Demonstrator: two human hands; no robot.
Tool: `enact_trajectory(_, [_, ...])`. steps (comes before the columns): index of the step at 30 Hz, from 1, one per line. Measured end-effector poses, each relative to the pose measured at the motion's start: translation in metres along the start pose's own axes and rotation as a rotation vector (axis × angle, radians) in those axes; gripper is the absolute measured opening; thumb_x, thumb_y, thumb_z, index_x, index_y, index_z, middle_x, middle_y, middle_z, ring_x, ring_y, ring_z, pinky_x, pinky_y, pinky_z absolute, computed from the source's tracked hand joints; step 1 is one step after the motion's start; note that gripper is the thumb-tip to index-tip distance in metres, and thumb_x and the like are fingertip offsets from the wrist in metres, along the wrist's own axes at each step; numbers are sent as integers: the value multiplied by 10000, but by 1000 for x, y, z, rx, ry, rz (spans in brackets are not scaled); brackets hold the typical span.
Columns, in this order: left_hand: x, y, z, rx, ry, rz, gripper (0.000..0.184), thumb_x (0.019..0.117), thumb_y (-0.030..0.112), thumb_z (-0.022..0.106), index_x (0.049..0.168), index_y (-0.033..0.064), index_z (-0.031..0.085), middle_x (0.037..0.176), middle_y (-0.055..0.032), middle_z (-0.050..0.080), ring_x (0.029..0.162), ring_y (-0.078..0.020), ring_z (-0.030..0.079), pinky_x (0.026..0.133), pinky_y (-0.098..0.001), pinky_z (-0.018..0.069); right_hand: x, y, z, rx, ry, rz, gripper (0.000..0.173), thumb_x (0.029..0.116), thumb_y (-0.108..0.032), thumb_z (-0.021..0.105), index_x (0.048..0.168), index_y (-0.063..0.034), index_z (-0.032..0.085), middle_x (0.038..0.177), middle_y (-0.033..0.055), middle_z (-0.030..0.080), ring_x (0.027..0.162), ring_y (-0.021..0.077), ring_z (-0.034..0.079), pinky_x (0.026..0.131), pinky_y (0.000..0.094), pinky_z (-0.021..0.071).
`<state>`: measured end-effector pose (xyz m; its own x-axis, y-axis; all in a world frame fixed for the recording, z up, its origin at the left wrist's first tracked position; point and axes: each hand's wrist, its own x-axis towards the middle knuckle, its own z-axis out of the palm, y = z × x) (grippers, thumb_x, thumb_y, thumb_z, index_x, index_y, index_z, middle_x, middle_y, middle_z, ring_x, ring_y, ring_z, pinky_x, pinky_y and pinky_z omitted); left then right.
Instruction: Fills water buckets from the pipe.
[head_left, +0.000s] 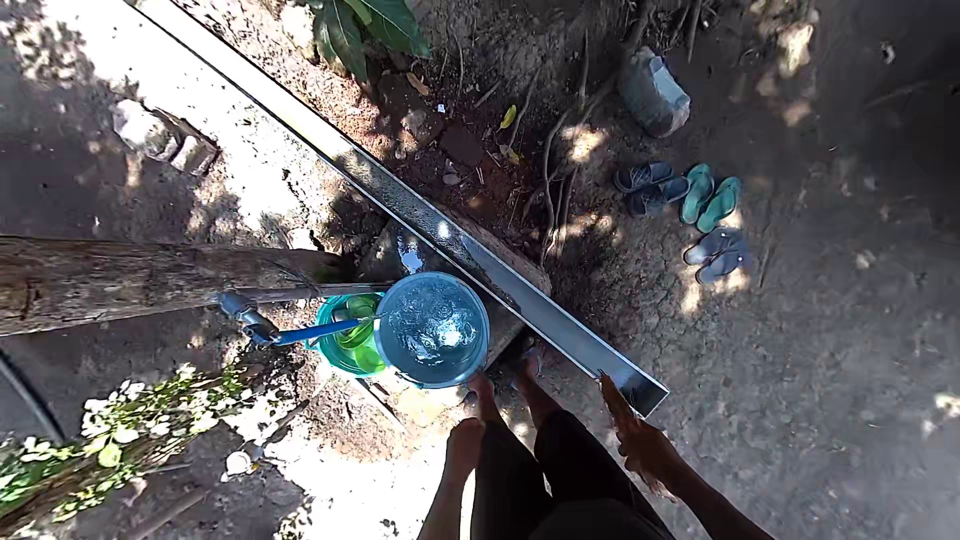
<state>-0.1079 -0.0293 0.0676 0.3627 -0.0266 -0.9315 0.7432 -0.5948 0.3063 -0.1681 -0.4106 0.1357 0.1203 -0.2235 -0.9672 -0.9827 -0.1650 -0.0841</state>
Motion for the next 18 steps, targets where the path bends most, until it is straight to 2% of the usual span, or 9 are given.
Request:
enact_trajectory(12, [5, -6, 0, -54, -1, -16, 347, 1044, 308, 571, 1184, 23, 711, 1087, -158, 738, 1015, -269, 714, 965, -491, 555, 3, 5, 6, -45, 6, 23, 399, 1041, -238, 591, 1333, 28, 541, 986, 204, 715, 777, 316, 729, 718, 516, 617])
enact_trajectory(18, [4, -4, 2, -113, 3, -16, 343, 1034, 313, 585, 1167, 24, 717, 1078, -158, 738, 1015, -270, 711, 966, -500, 552, 8, 10, 8, -71, 6, 30, 395, 1034, -246, 601, 1320, 22, 554, 1016, 197, 720, 798, 315, 733, 729, 519, 617])
